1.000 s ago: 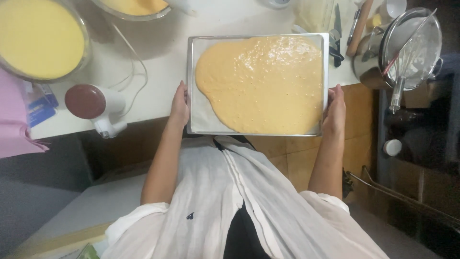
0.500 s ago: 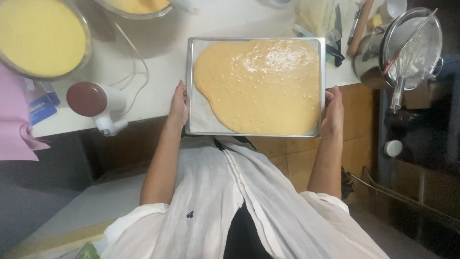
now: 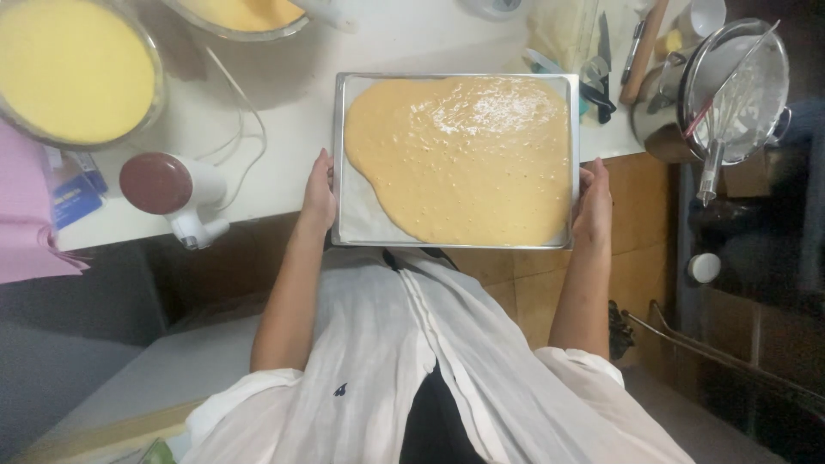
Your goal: Pour and spread cake batter onto a baking tray.
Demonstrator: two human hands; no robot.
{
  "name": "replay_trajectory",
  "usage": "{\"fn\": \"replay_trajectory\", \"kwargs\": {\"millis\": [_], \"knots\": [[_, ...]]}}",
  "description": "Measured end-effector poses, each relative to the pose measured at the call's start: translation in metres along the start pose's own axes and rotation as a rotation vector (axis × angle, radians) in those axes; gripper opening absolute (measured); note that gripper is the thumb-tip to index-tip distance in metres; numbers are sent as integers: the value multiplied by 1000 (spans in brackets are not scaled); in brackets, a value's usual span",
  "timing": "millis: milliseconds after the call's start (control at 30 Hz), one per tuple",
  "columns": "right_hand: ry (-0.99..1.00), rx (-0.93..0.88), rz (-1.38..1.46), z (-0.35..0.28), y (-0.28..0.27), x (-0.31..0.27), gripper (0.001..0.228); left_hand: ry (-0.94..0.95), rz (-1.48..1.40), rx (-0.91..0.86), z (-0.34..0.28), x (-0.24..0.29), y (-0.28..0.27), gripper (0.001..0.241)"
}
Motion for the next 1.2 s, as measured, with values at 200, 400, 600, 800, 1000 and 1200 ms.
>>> {"fn": "replay_trajectory", "kwargs": {"millis": [200,400,600,800,1000,1200], "knots": [[17,-21,-4,16,-6,23,75,-65,1,68,-23,15,16,62],[81,-28,-35,28,-9,49,73,-10,5,-71,-29,29,33,61],[106,16,39,16,0,51,68,-67,-9,-66,-34,31,38,62],[151,17,41,16,9,56,66,-74,28,-30,-42,43,44,63],[173,26,-34,25,6,64,68,-51,35,-34,-35,37,35,60],[113,-56,-15,33,1,69,72,-88,16,-28,-51,47,54,58]]}}
Point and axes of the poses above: each hand's wrist, its own z-axis towards the middle knuckle, its own y-axis out of the palm, x = y × z, the point moved 8 cm from there along z, towards the middle knuckle
